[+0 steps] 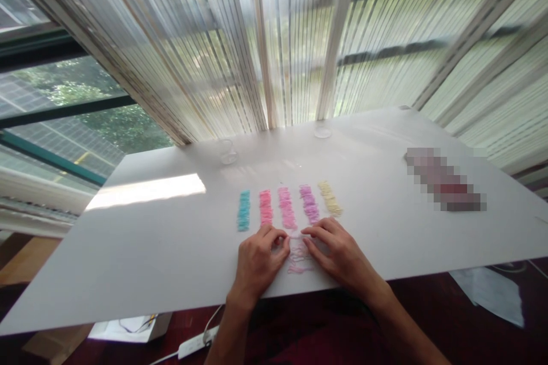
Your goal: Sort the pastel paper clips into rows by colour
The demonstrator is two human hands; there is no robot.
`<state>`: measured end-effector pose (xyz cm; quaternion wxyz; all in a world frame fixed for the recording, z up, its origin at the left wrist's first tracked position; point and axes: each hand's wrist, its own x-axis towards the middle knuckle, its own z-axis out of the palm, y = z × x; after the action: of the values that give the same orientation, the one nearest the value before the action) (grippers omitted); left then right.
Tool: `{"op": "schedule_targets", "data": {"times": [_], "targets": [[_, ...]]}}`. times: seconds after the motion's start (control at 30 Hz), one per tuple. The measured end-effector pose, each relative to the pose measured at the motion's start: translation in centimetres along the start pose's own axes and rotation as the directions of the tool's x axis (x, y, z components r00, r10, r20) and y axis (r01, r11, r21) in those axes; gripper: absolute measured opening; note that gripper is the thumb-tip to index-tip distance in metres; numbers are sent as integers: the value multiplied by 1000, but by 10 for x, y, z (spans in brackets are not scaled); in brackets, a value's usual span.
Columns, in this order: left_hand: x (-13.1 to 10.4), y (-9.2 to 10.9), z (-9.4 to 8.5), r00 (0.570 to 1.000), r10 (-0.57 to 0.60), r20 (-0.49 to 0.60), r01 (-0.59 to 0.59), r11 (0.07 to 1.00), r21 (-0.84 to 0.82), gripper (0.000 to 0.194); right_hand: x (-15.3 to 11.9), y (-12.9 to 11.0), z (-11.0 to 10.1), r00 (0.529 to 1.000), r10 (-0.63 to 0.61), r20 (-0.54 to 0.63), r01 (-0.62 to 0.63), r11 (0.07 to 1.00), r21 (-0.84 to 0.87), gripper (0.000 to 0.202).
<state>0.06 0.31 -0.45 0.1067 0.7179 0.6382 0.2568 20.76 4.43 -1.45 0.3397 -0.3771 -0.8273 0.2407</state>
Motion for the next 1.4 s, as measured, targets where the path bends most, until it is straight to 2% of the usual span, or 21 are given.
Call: {"op": "schedule_targets", "data": {"times": [0.13, 0.33, 0.47, 0.57, 0.67, 0.8, 0.9, 1.2, 1.4], "targets": [[2, 1, -2, 999, 43, 33, -42, 999, -30, 8, 4, -1, 0, 998, 44, 52, -42, 999, -26, 14], [1, -1, -3, 999, 49, -4, -49, 993, -104, 10, 14, -8, -1, 982, 148, 115, -140, 987, -77, 9], [2, -3, -1, 997, 75, -5, -75, 992, -98, 19, 16, -11, 3, 977, 177, 118, -166, 981, -102, 10], [2, -4, 1, 995, 96, -13, -96, 993, -61, 23, 13, -12, 3, 980, 166, 105, -158, 984, -87, 12], [2, -4, 4, 995, 100, -30, -101, 994, -39, 24, 9, -8, -6, 987, 152, 45, -149, 987, -63, 13], [2, -3, 6, 995, 78, -59, -79, 997, -25, 18, 1, 7, -23, 986, 157, -49, -160, 986, -48, 11], [4, -1, 8, 997, 39, -69, -40, 999, -14, 11, -4, 19, -31, 983, 167, -75, -172, 983, -67, 14], [6, -1, 14, 991, -28, -130, 24, 999, -30, 12, -14, 26, -22, 979, 111, -170, -123, 991, -59, 14], [4, -2, 16, 984, -1, -176, -4, 999, -32, 12, -22, 22, -22, 994, 13, -110, -28, 990, -136, 15]]}}
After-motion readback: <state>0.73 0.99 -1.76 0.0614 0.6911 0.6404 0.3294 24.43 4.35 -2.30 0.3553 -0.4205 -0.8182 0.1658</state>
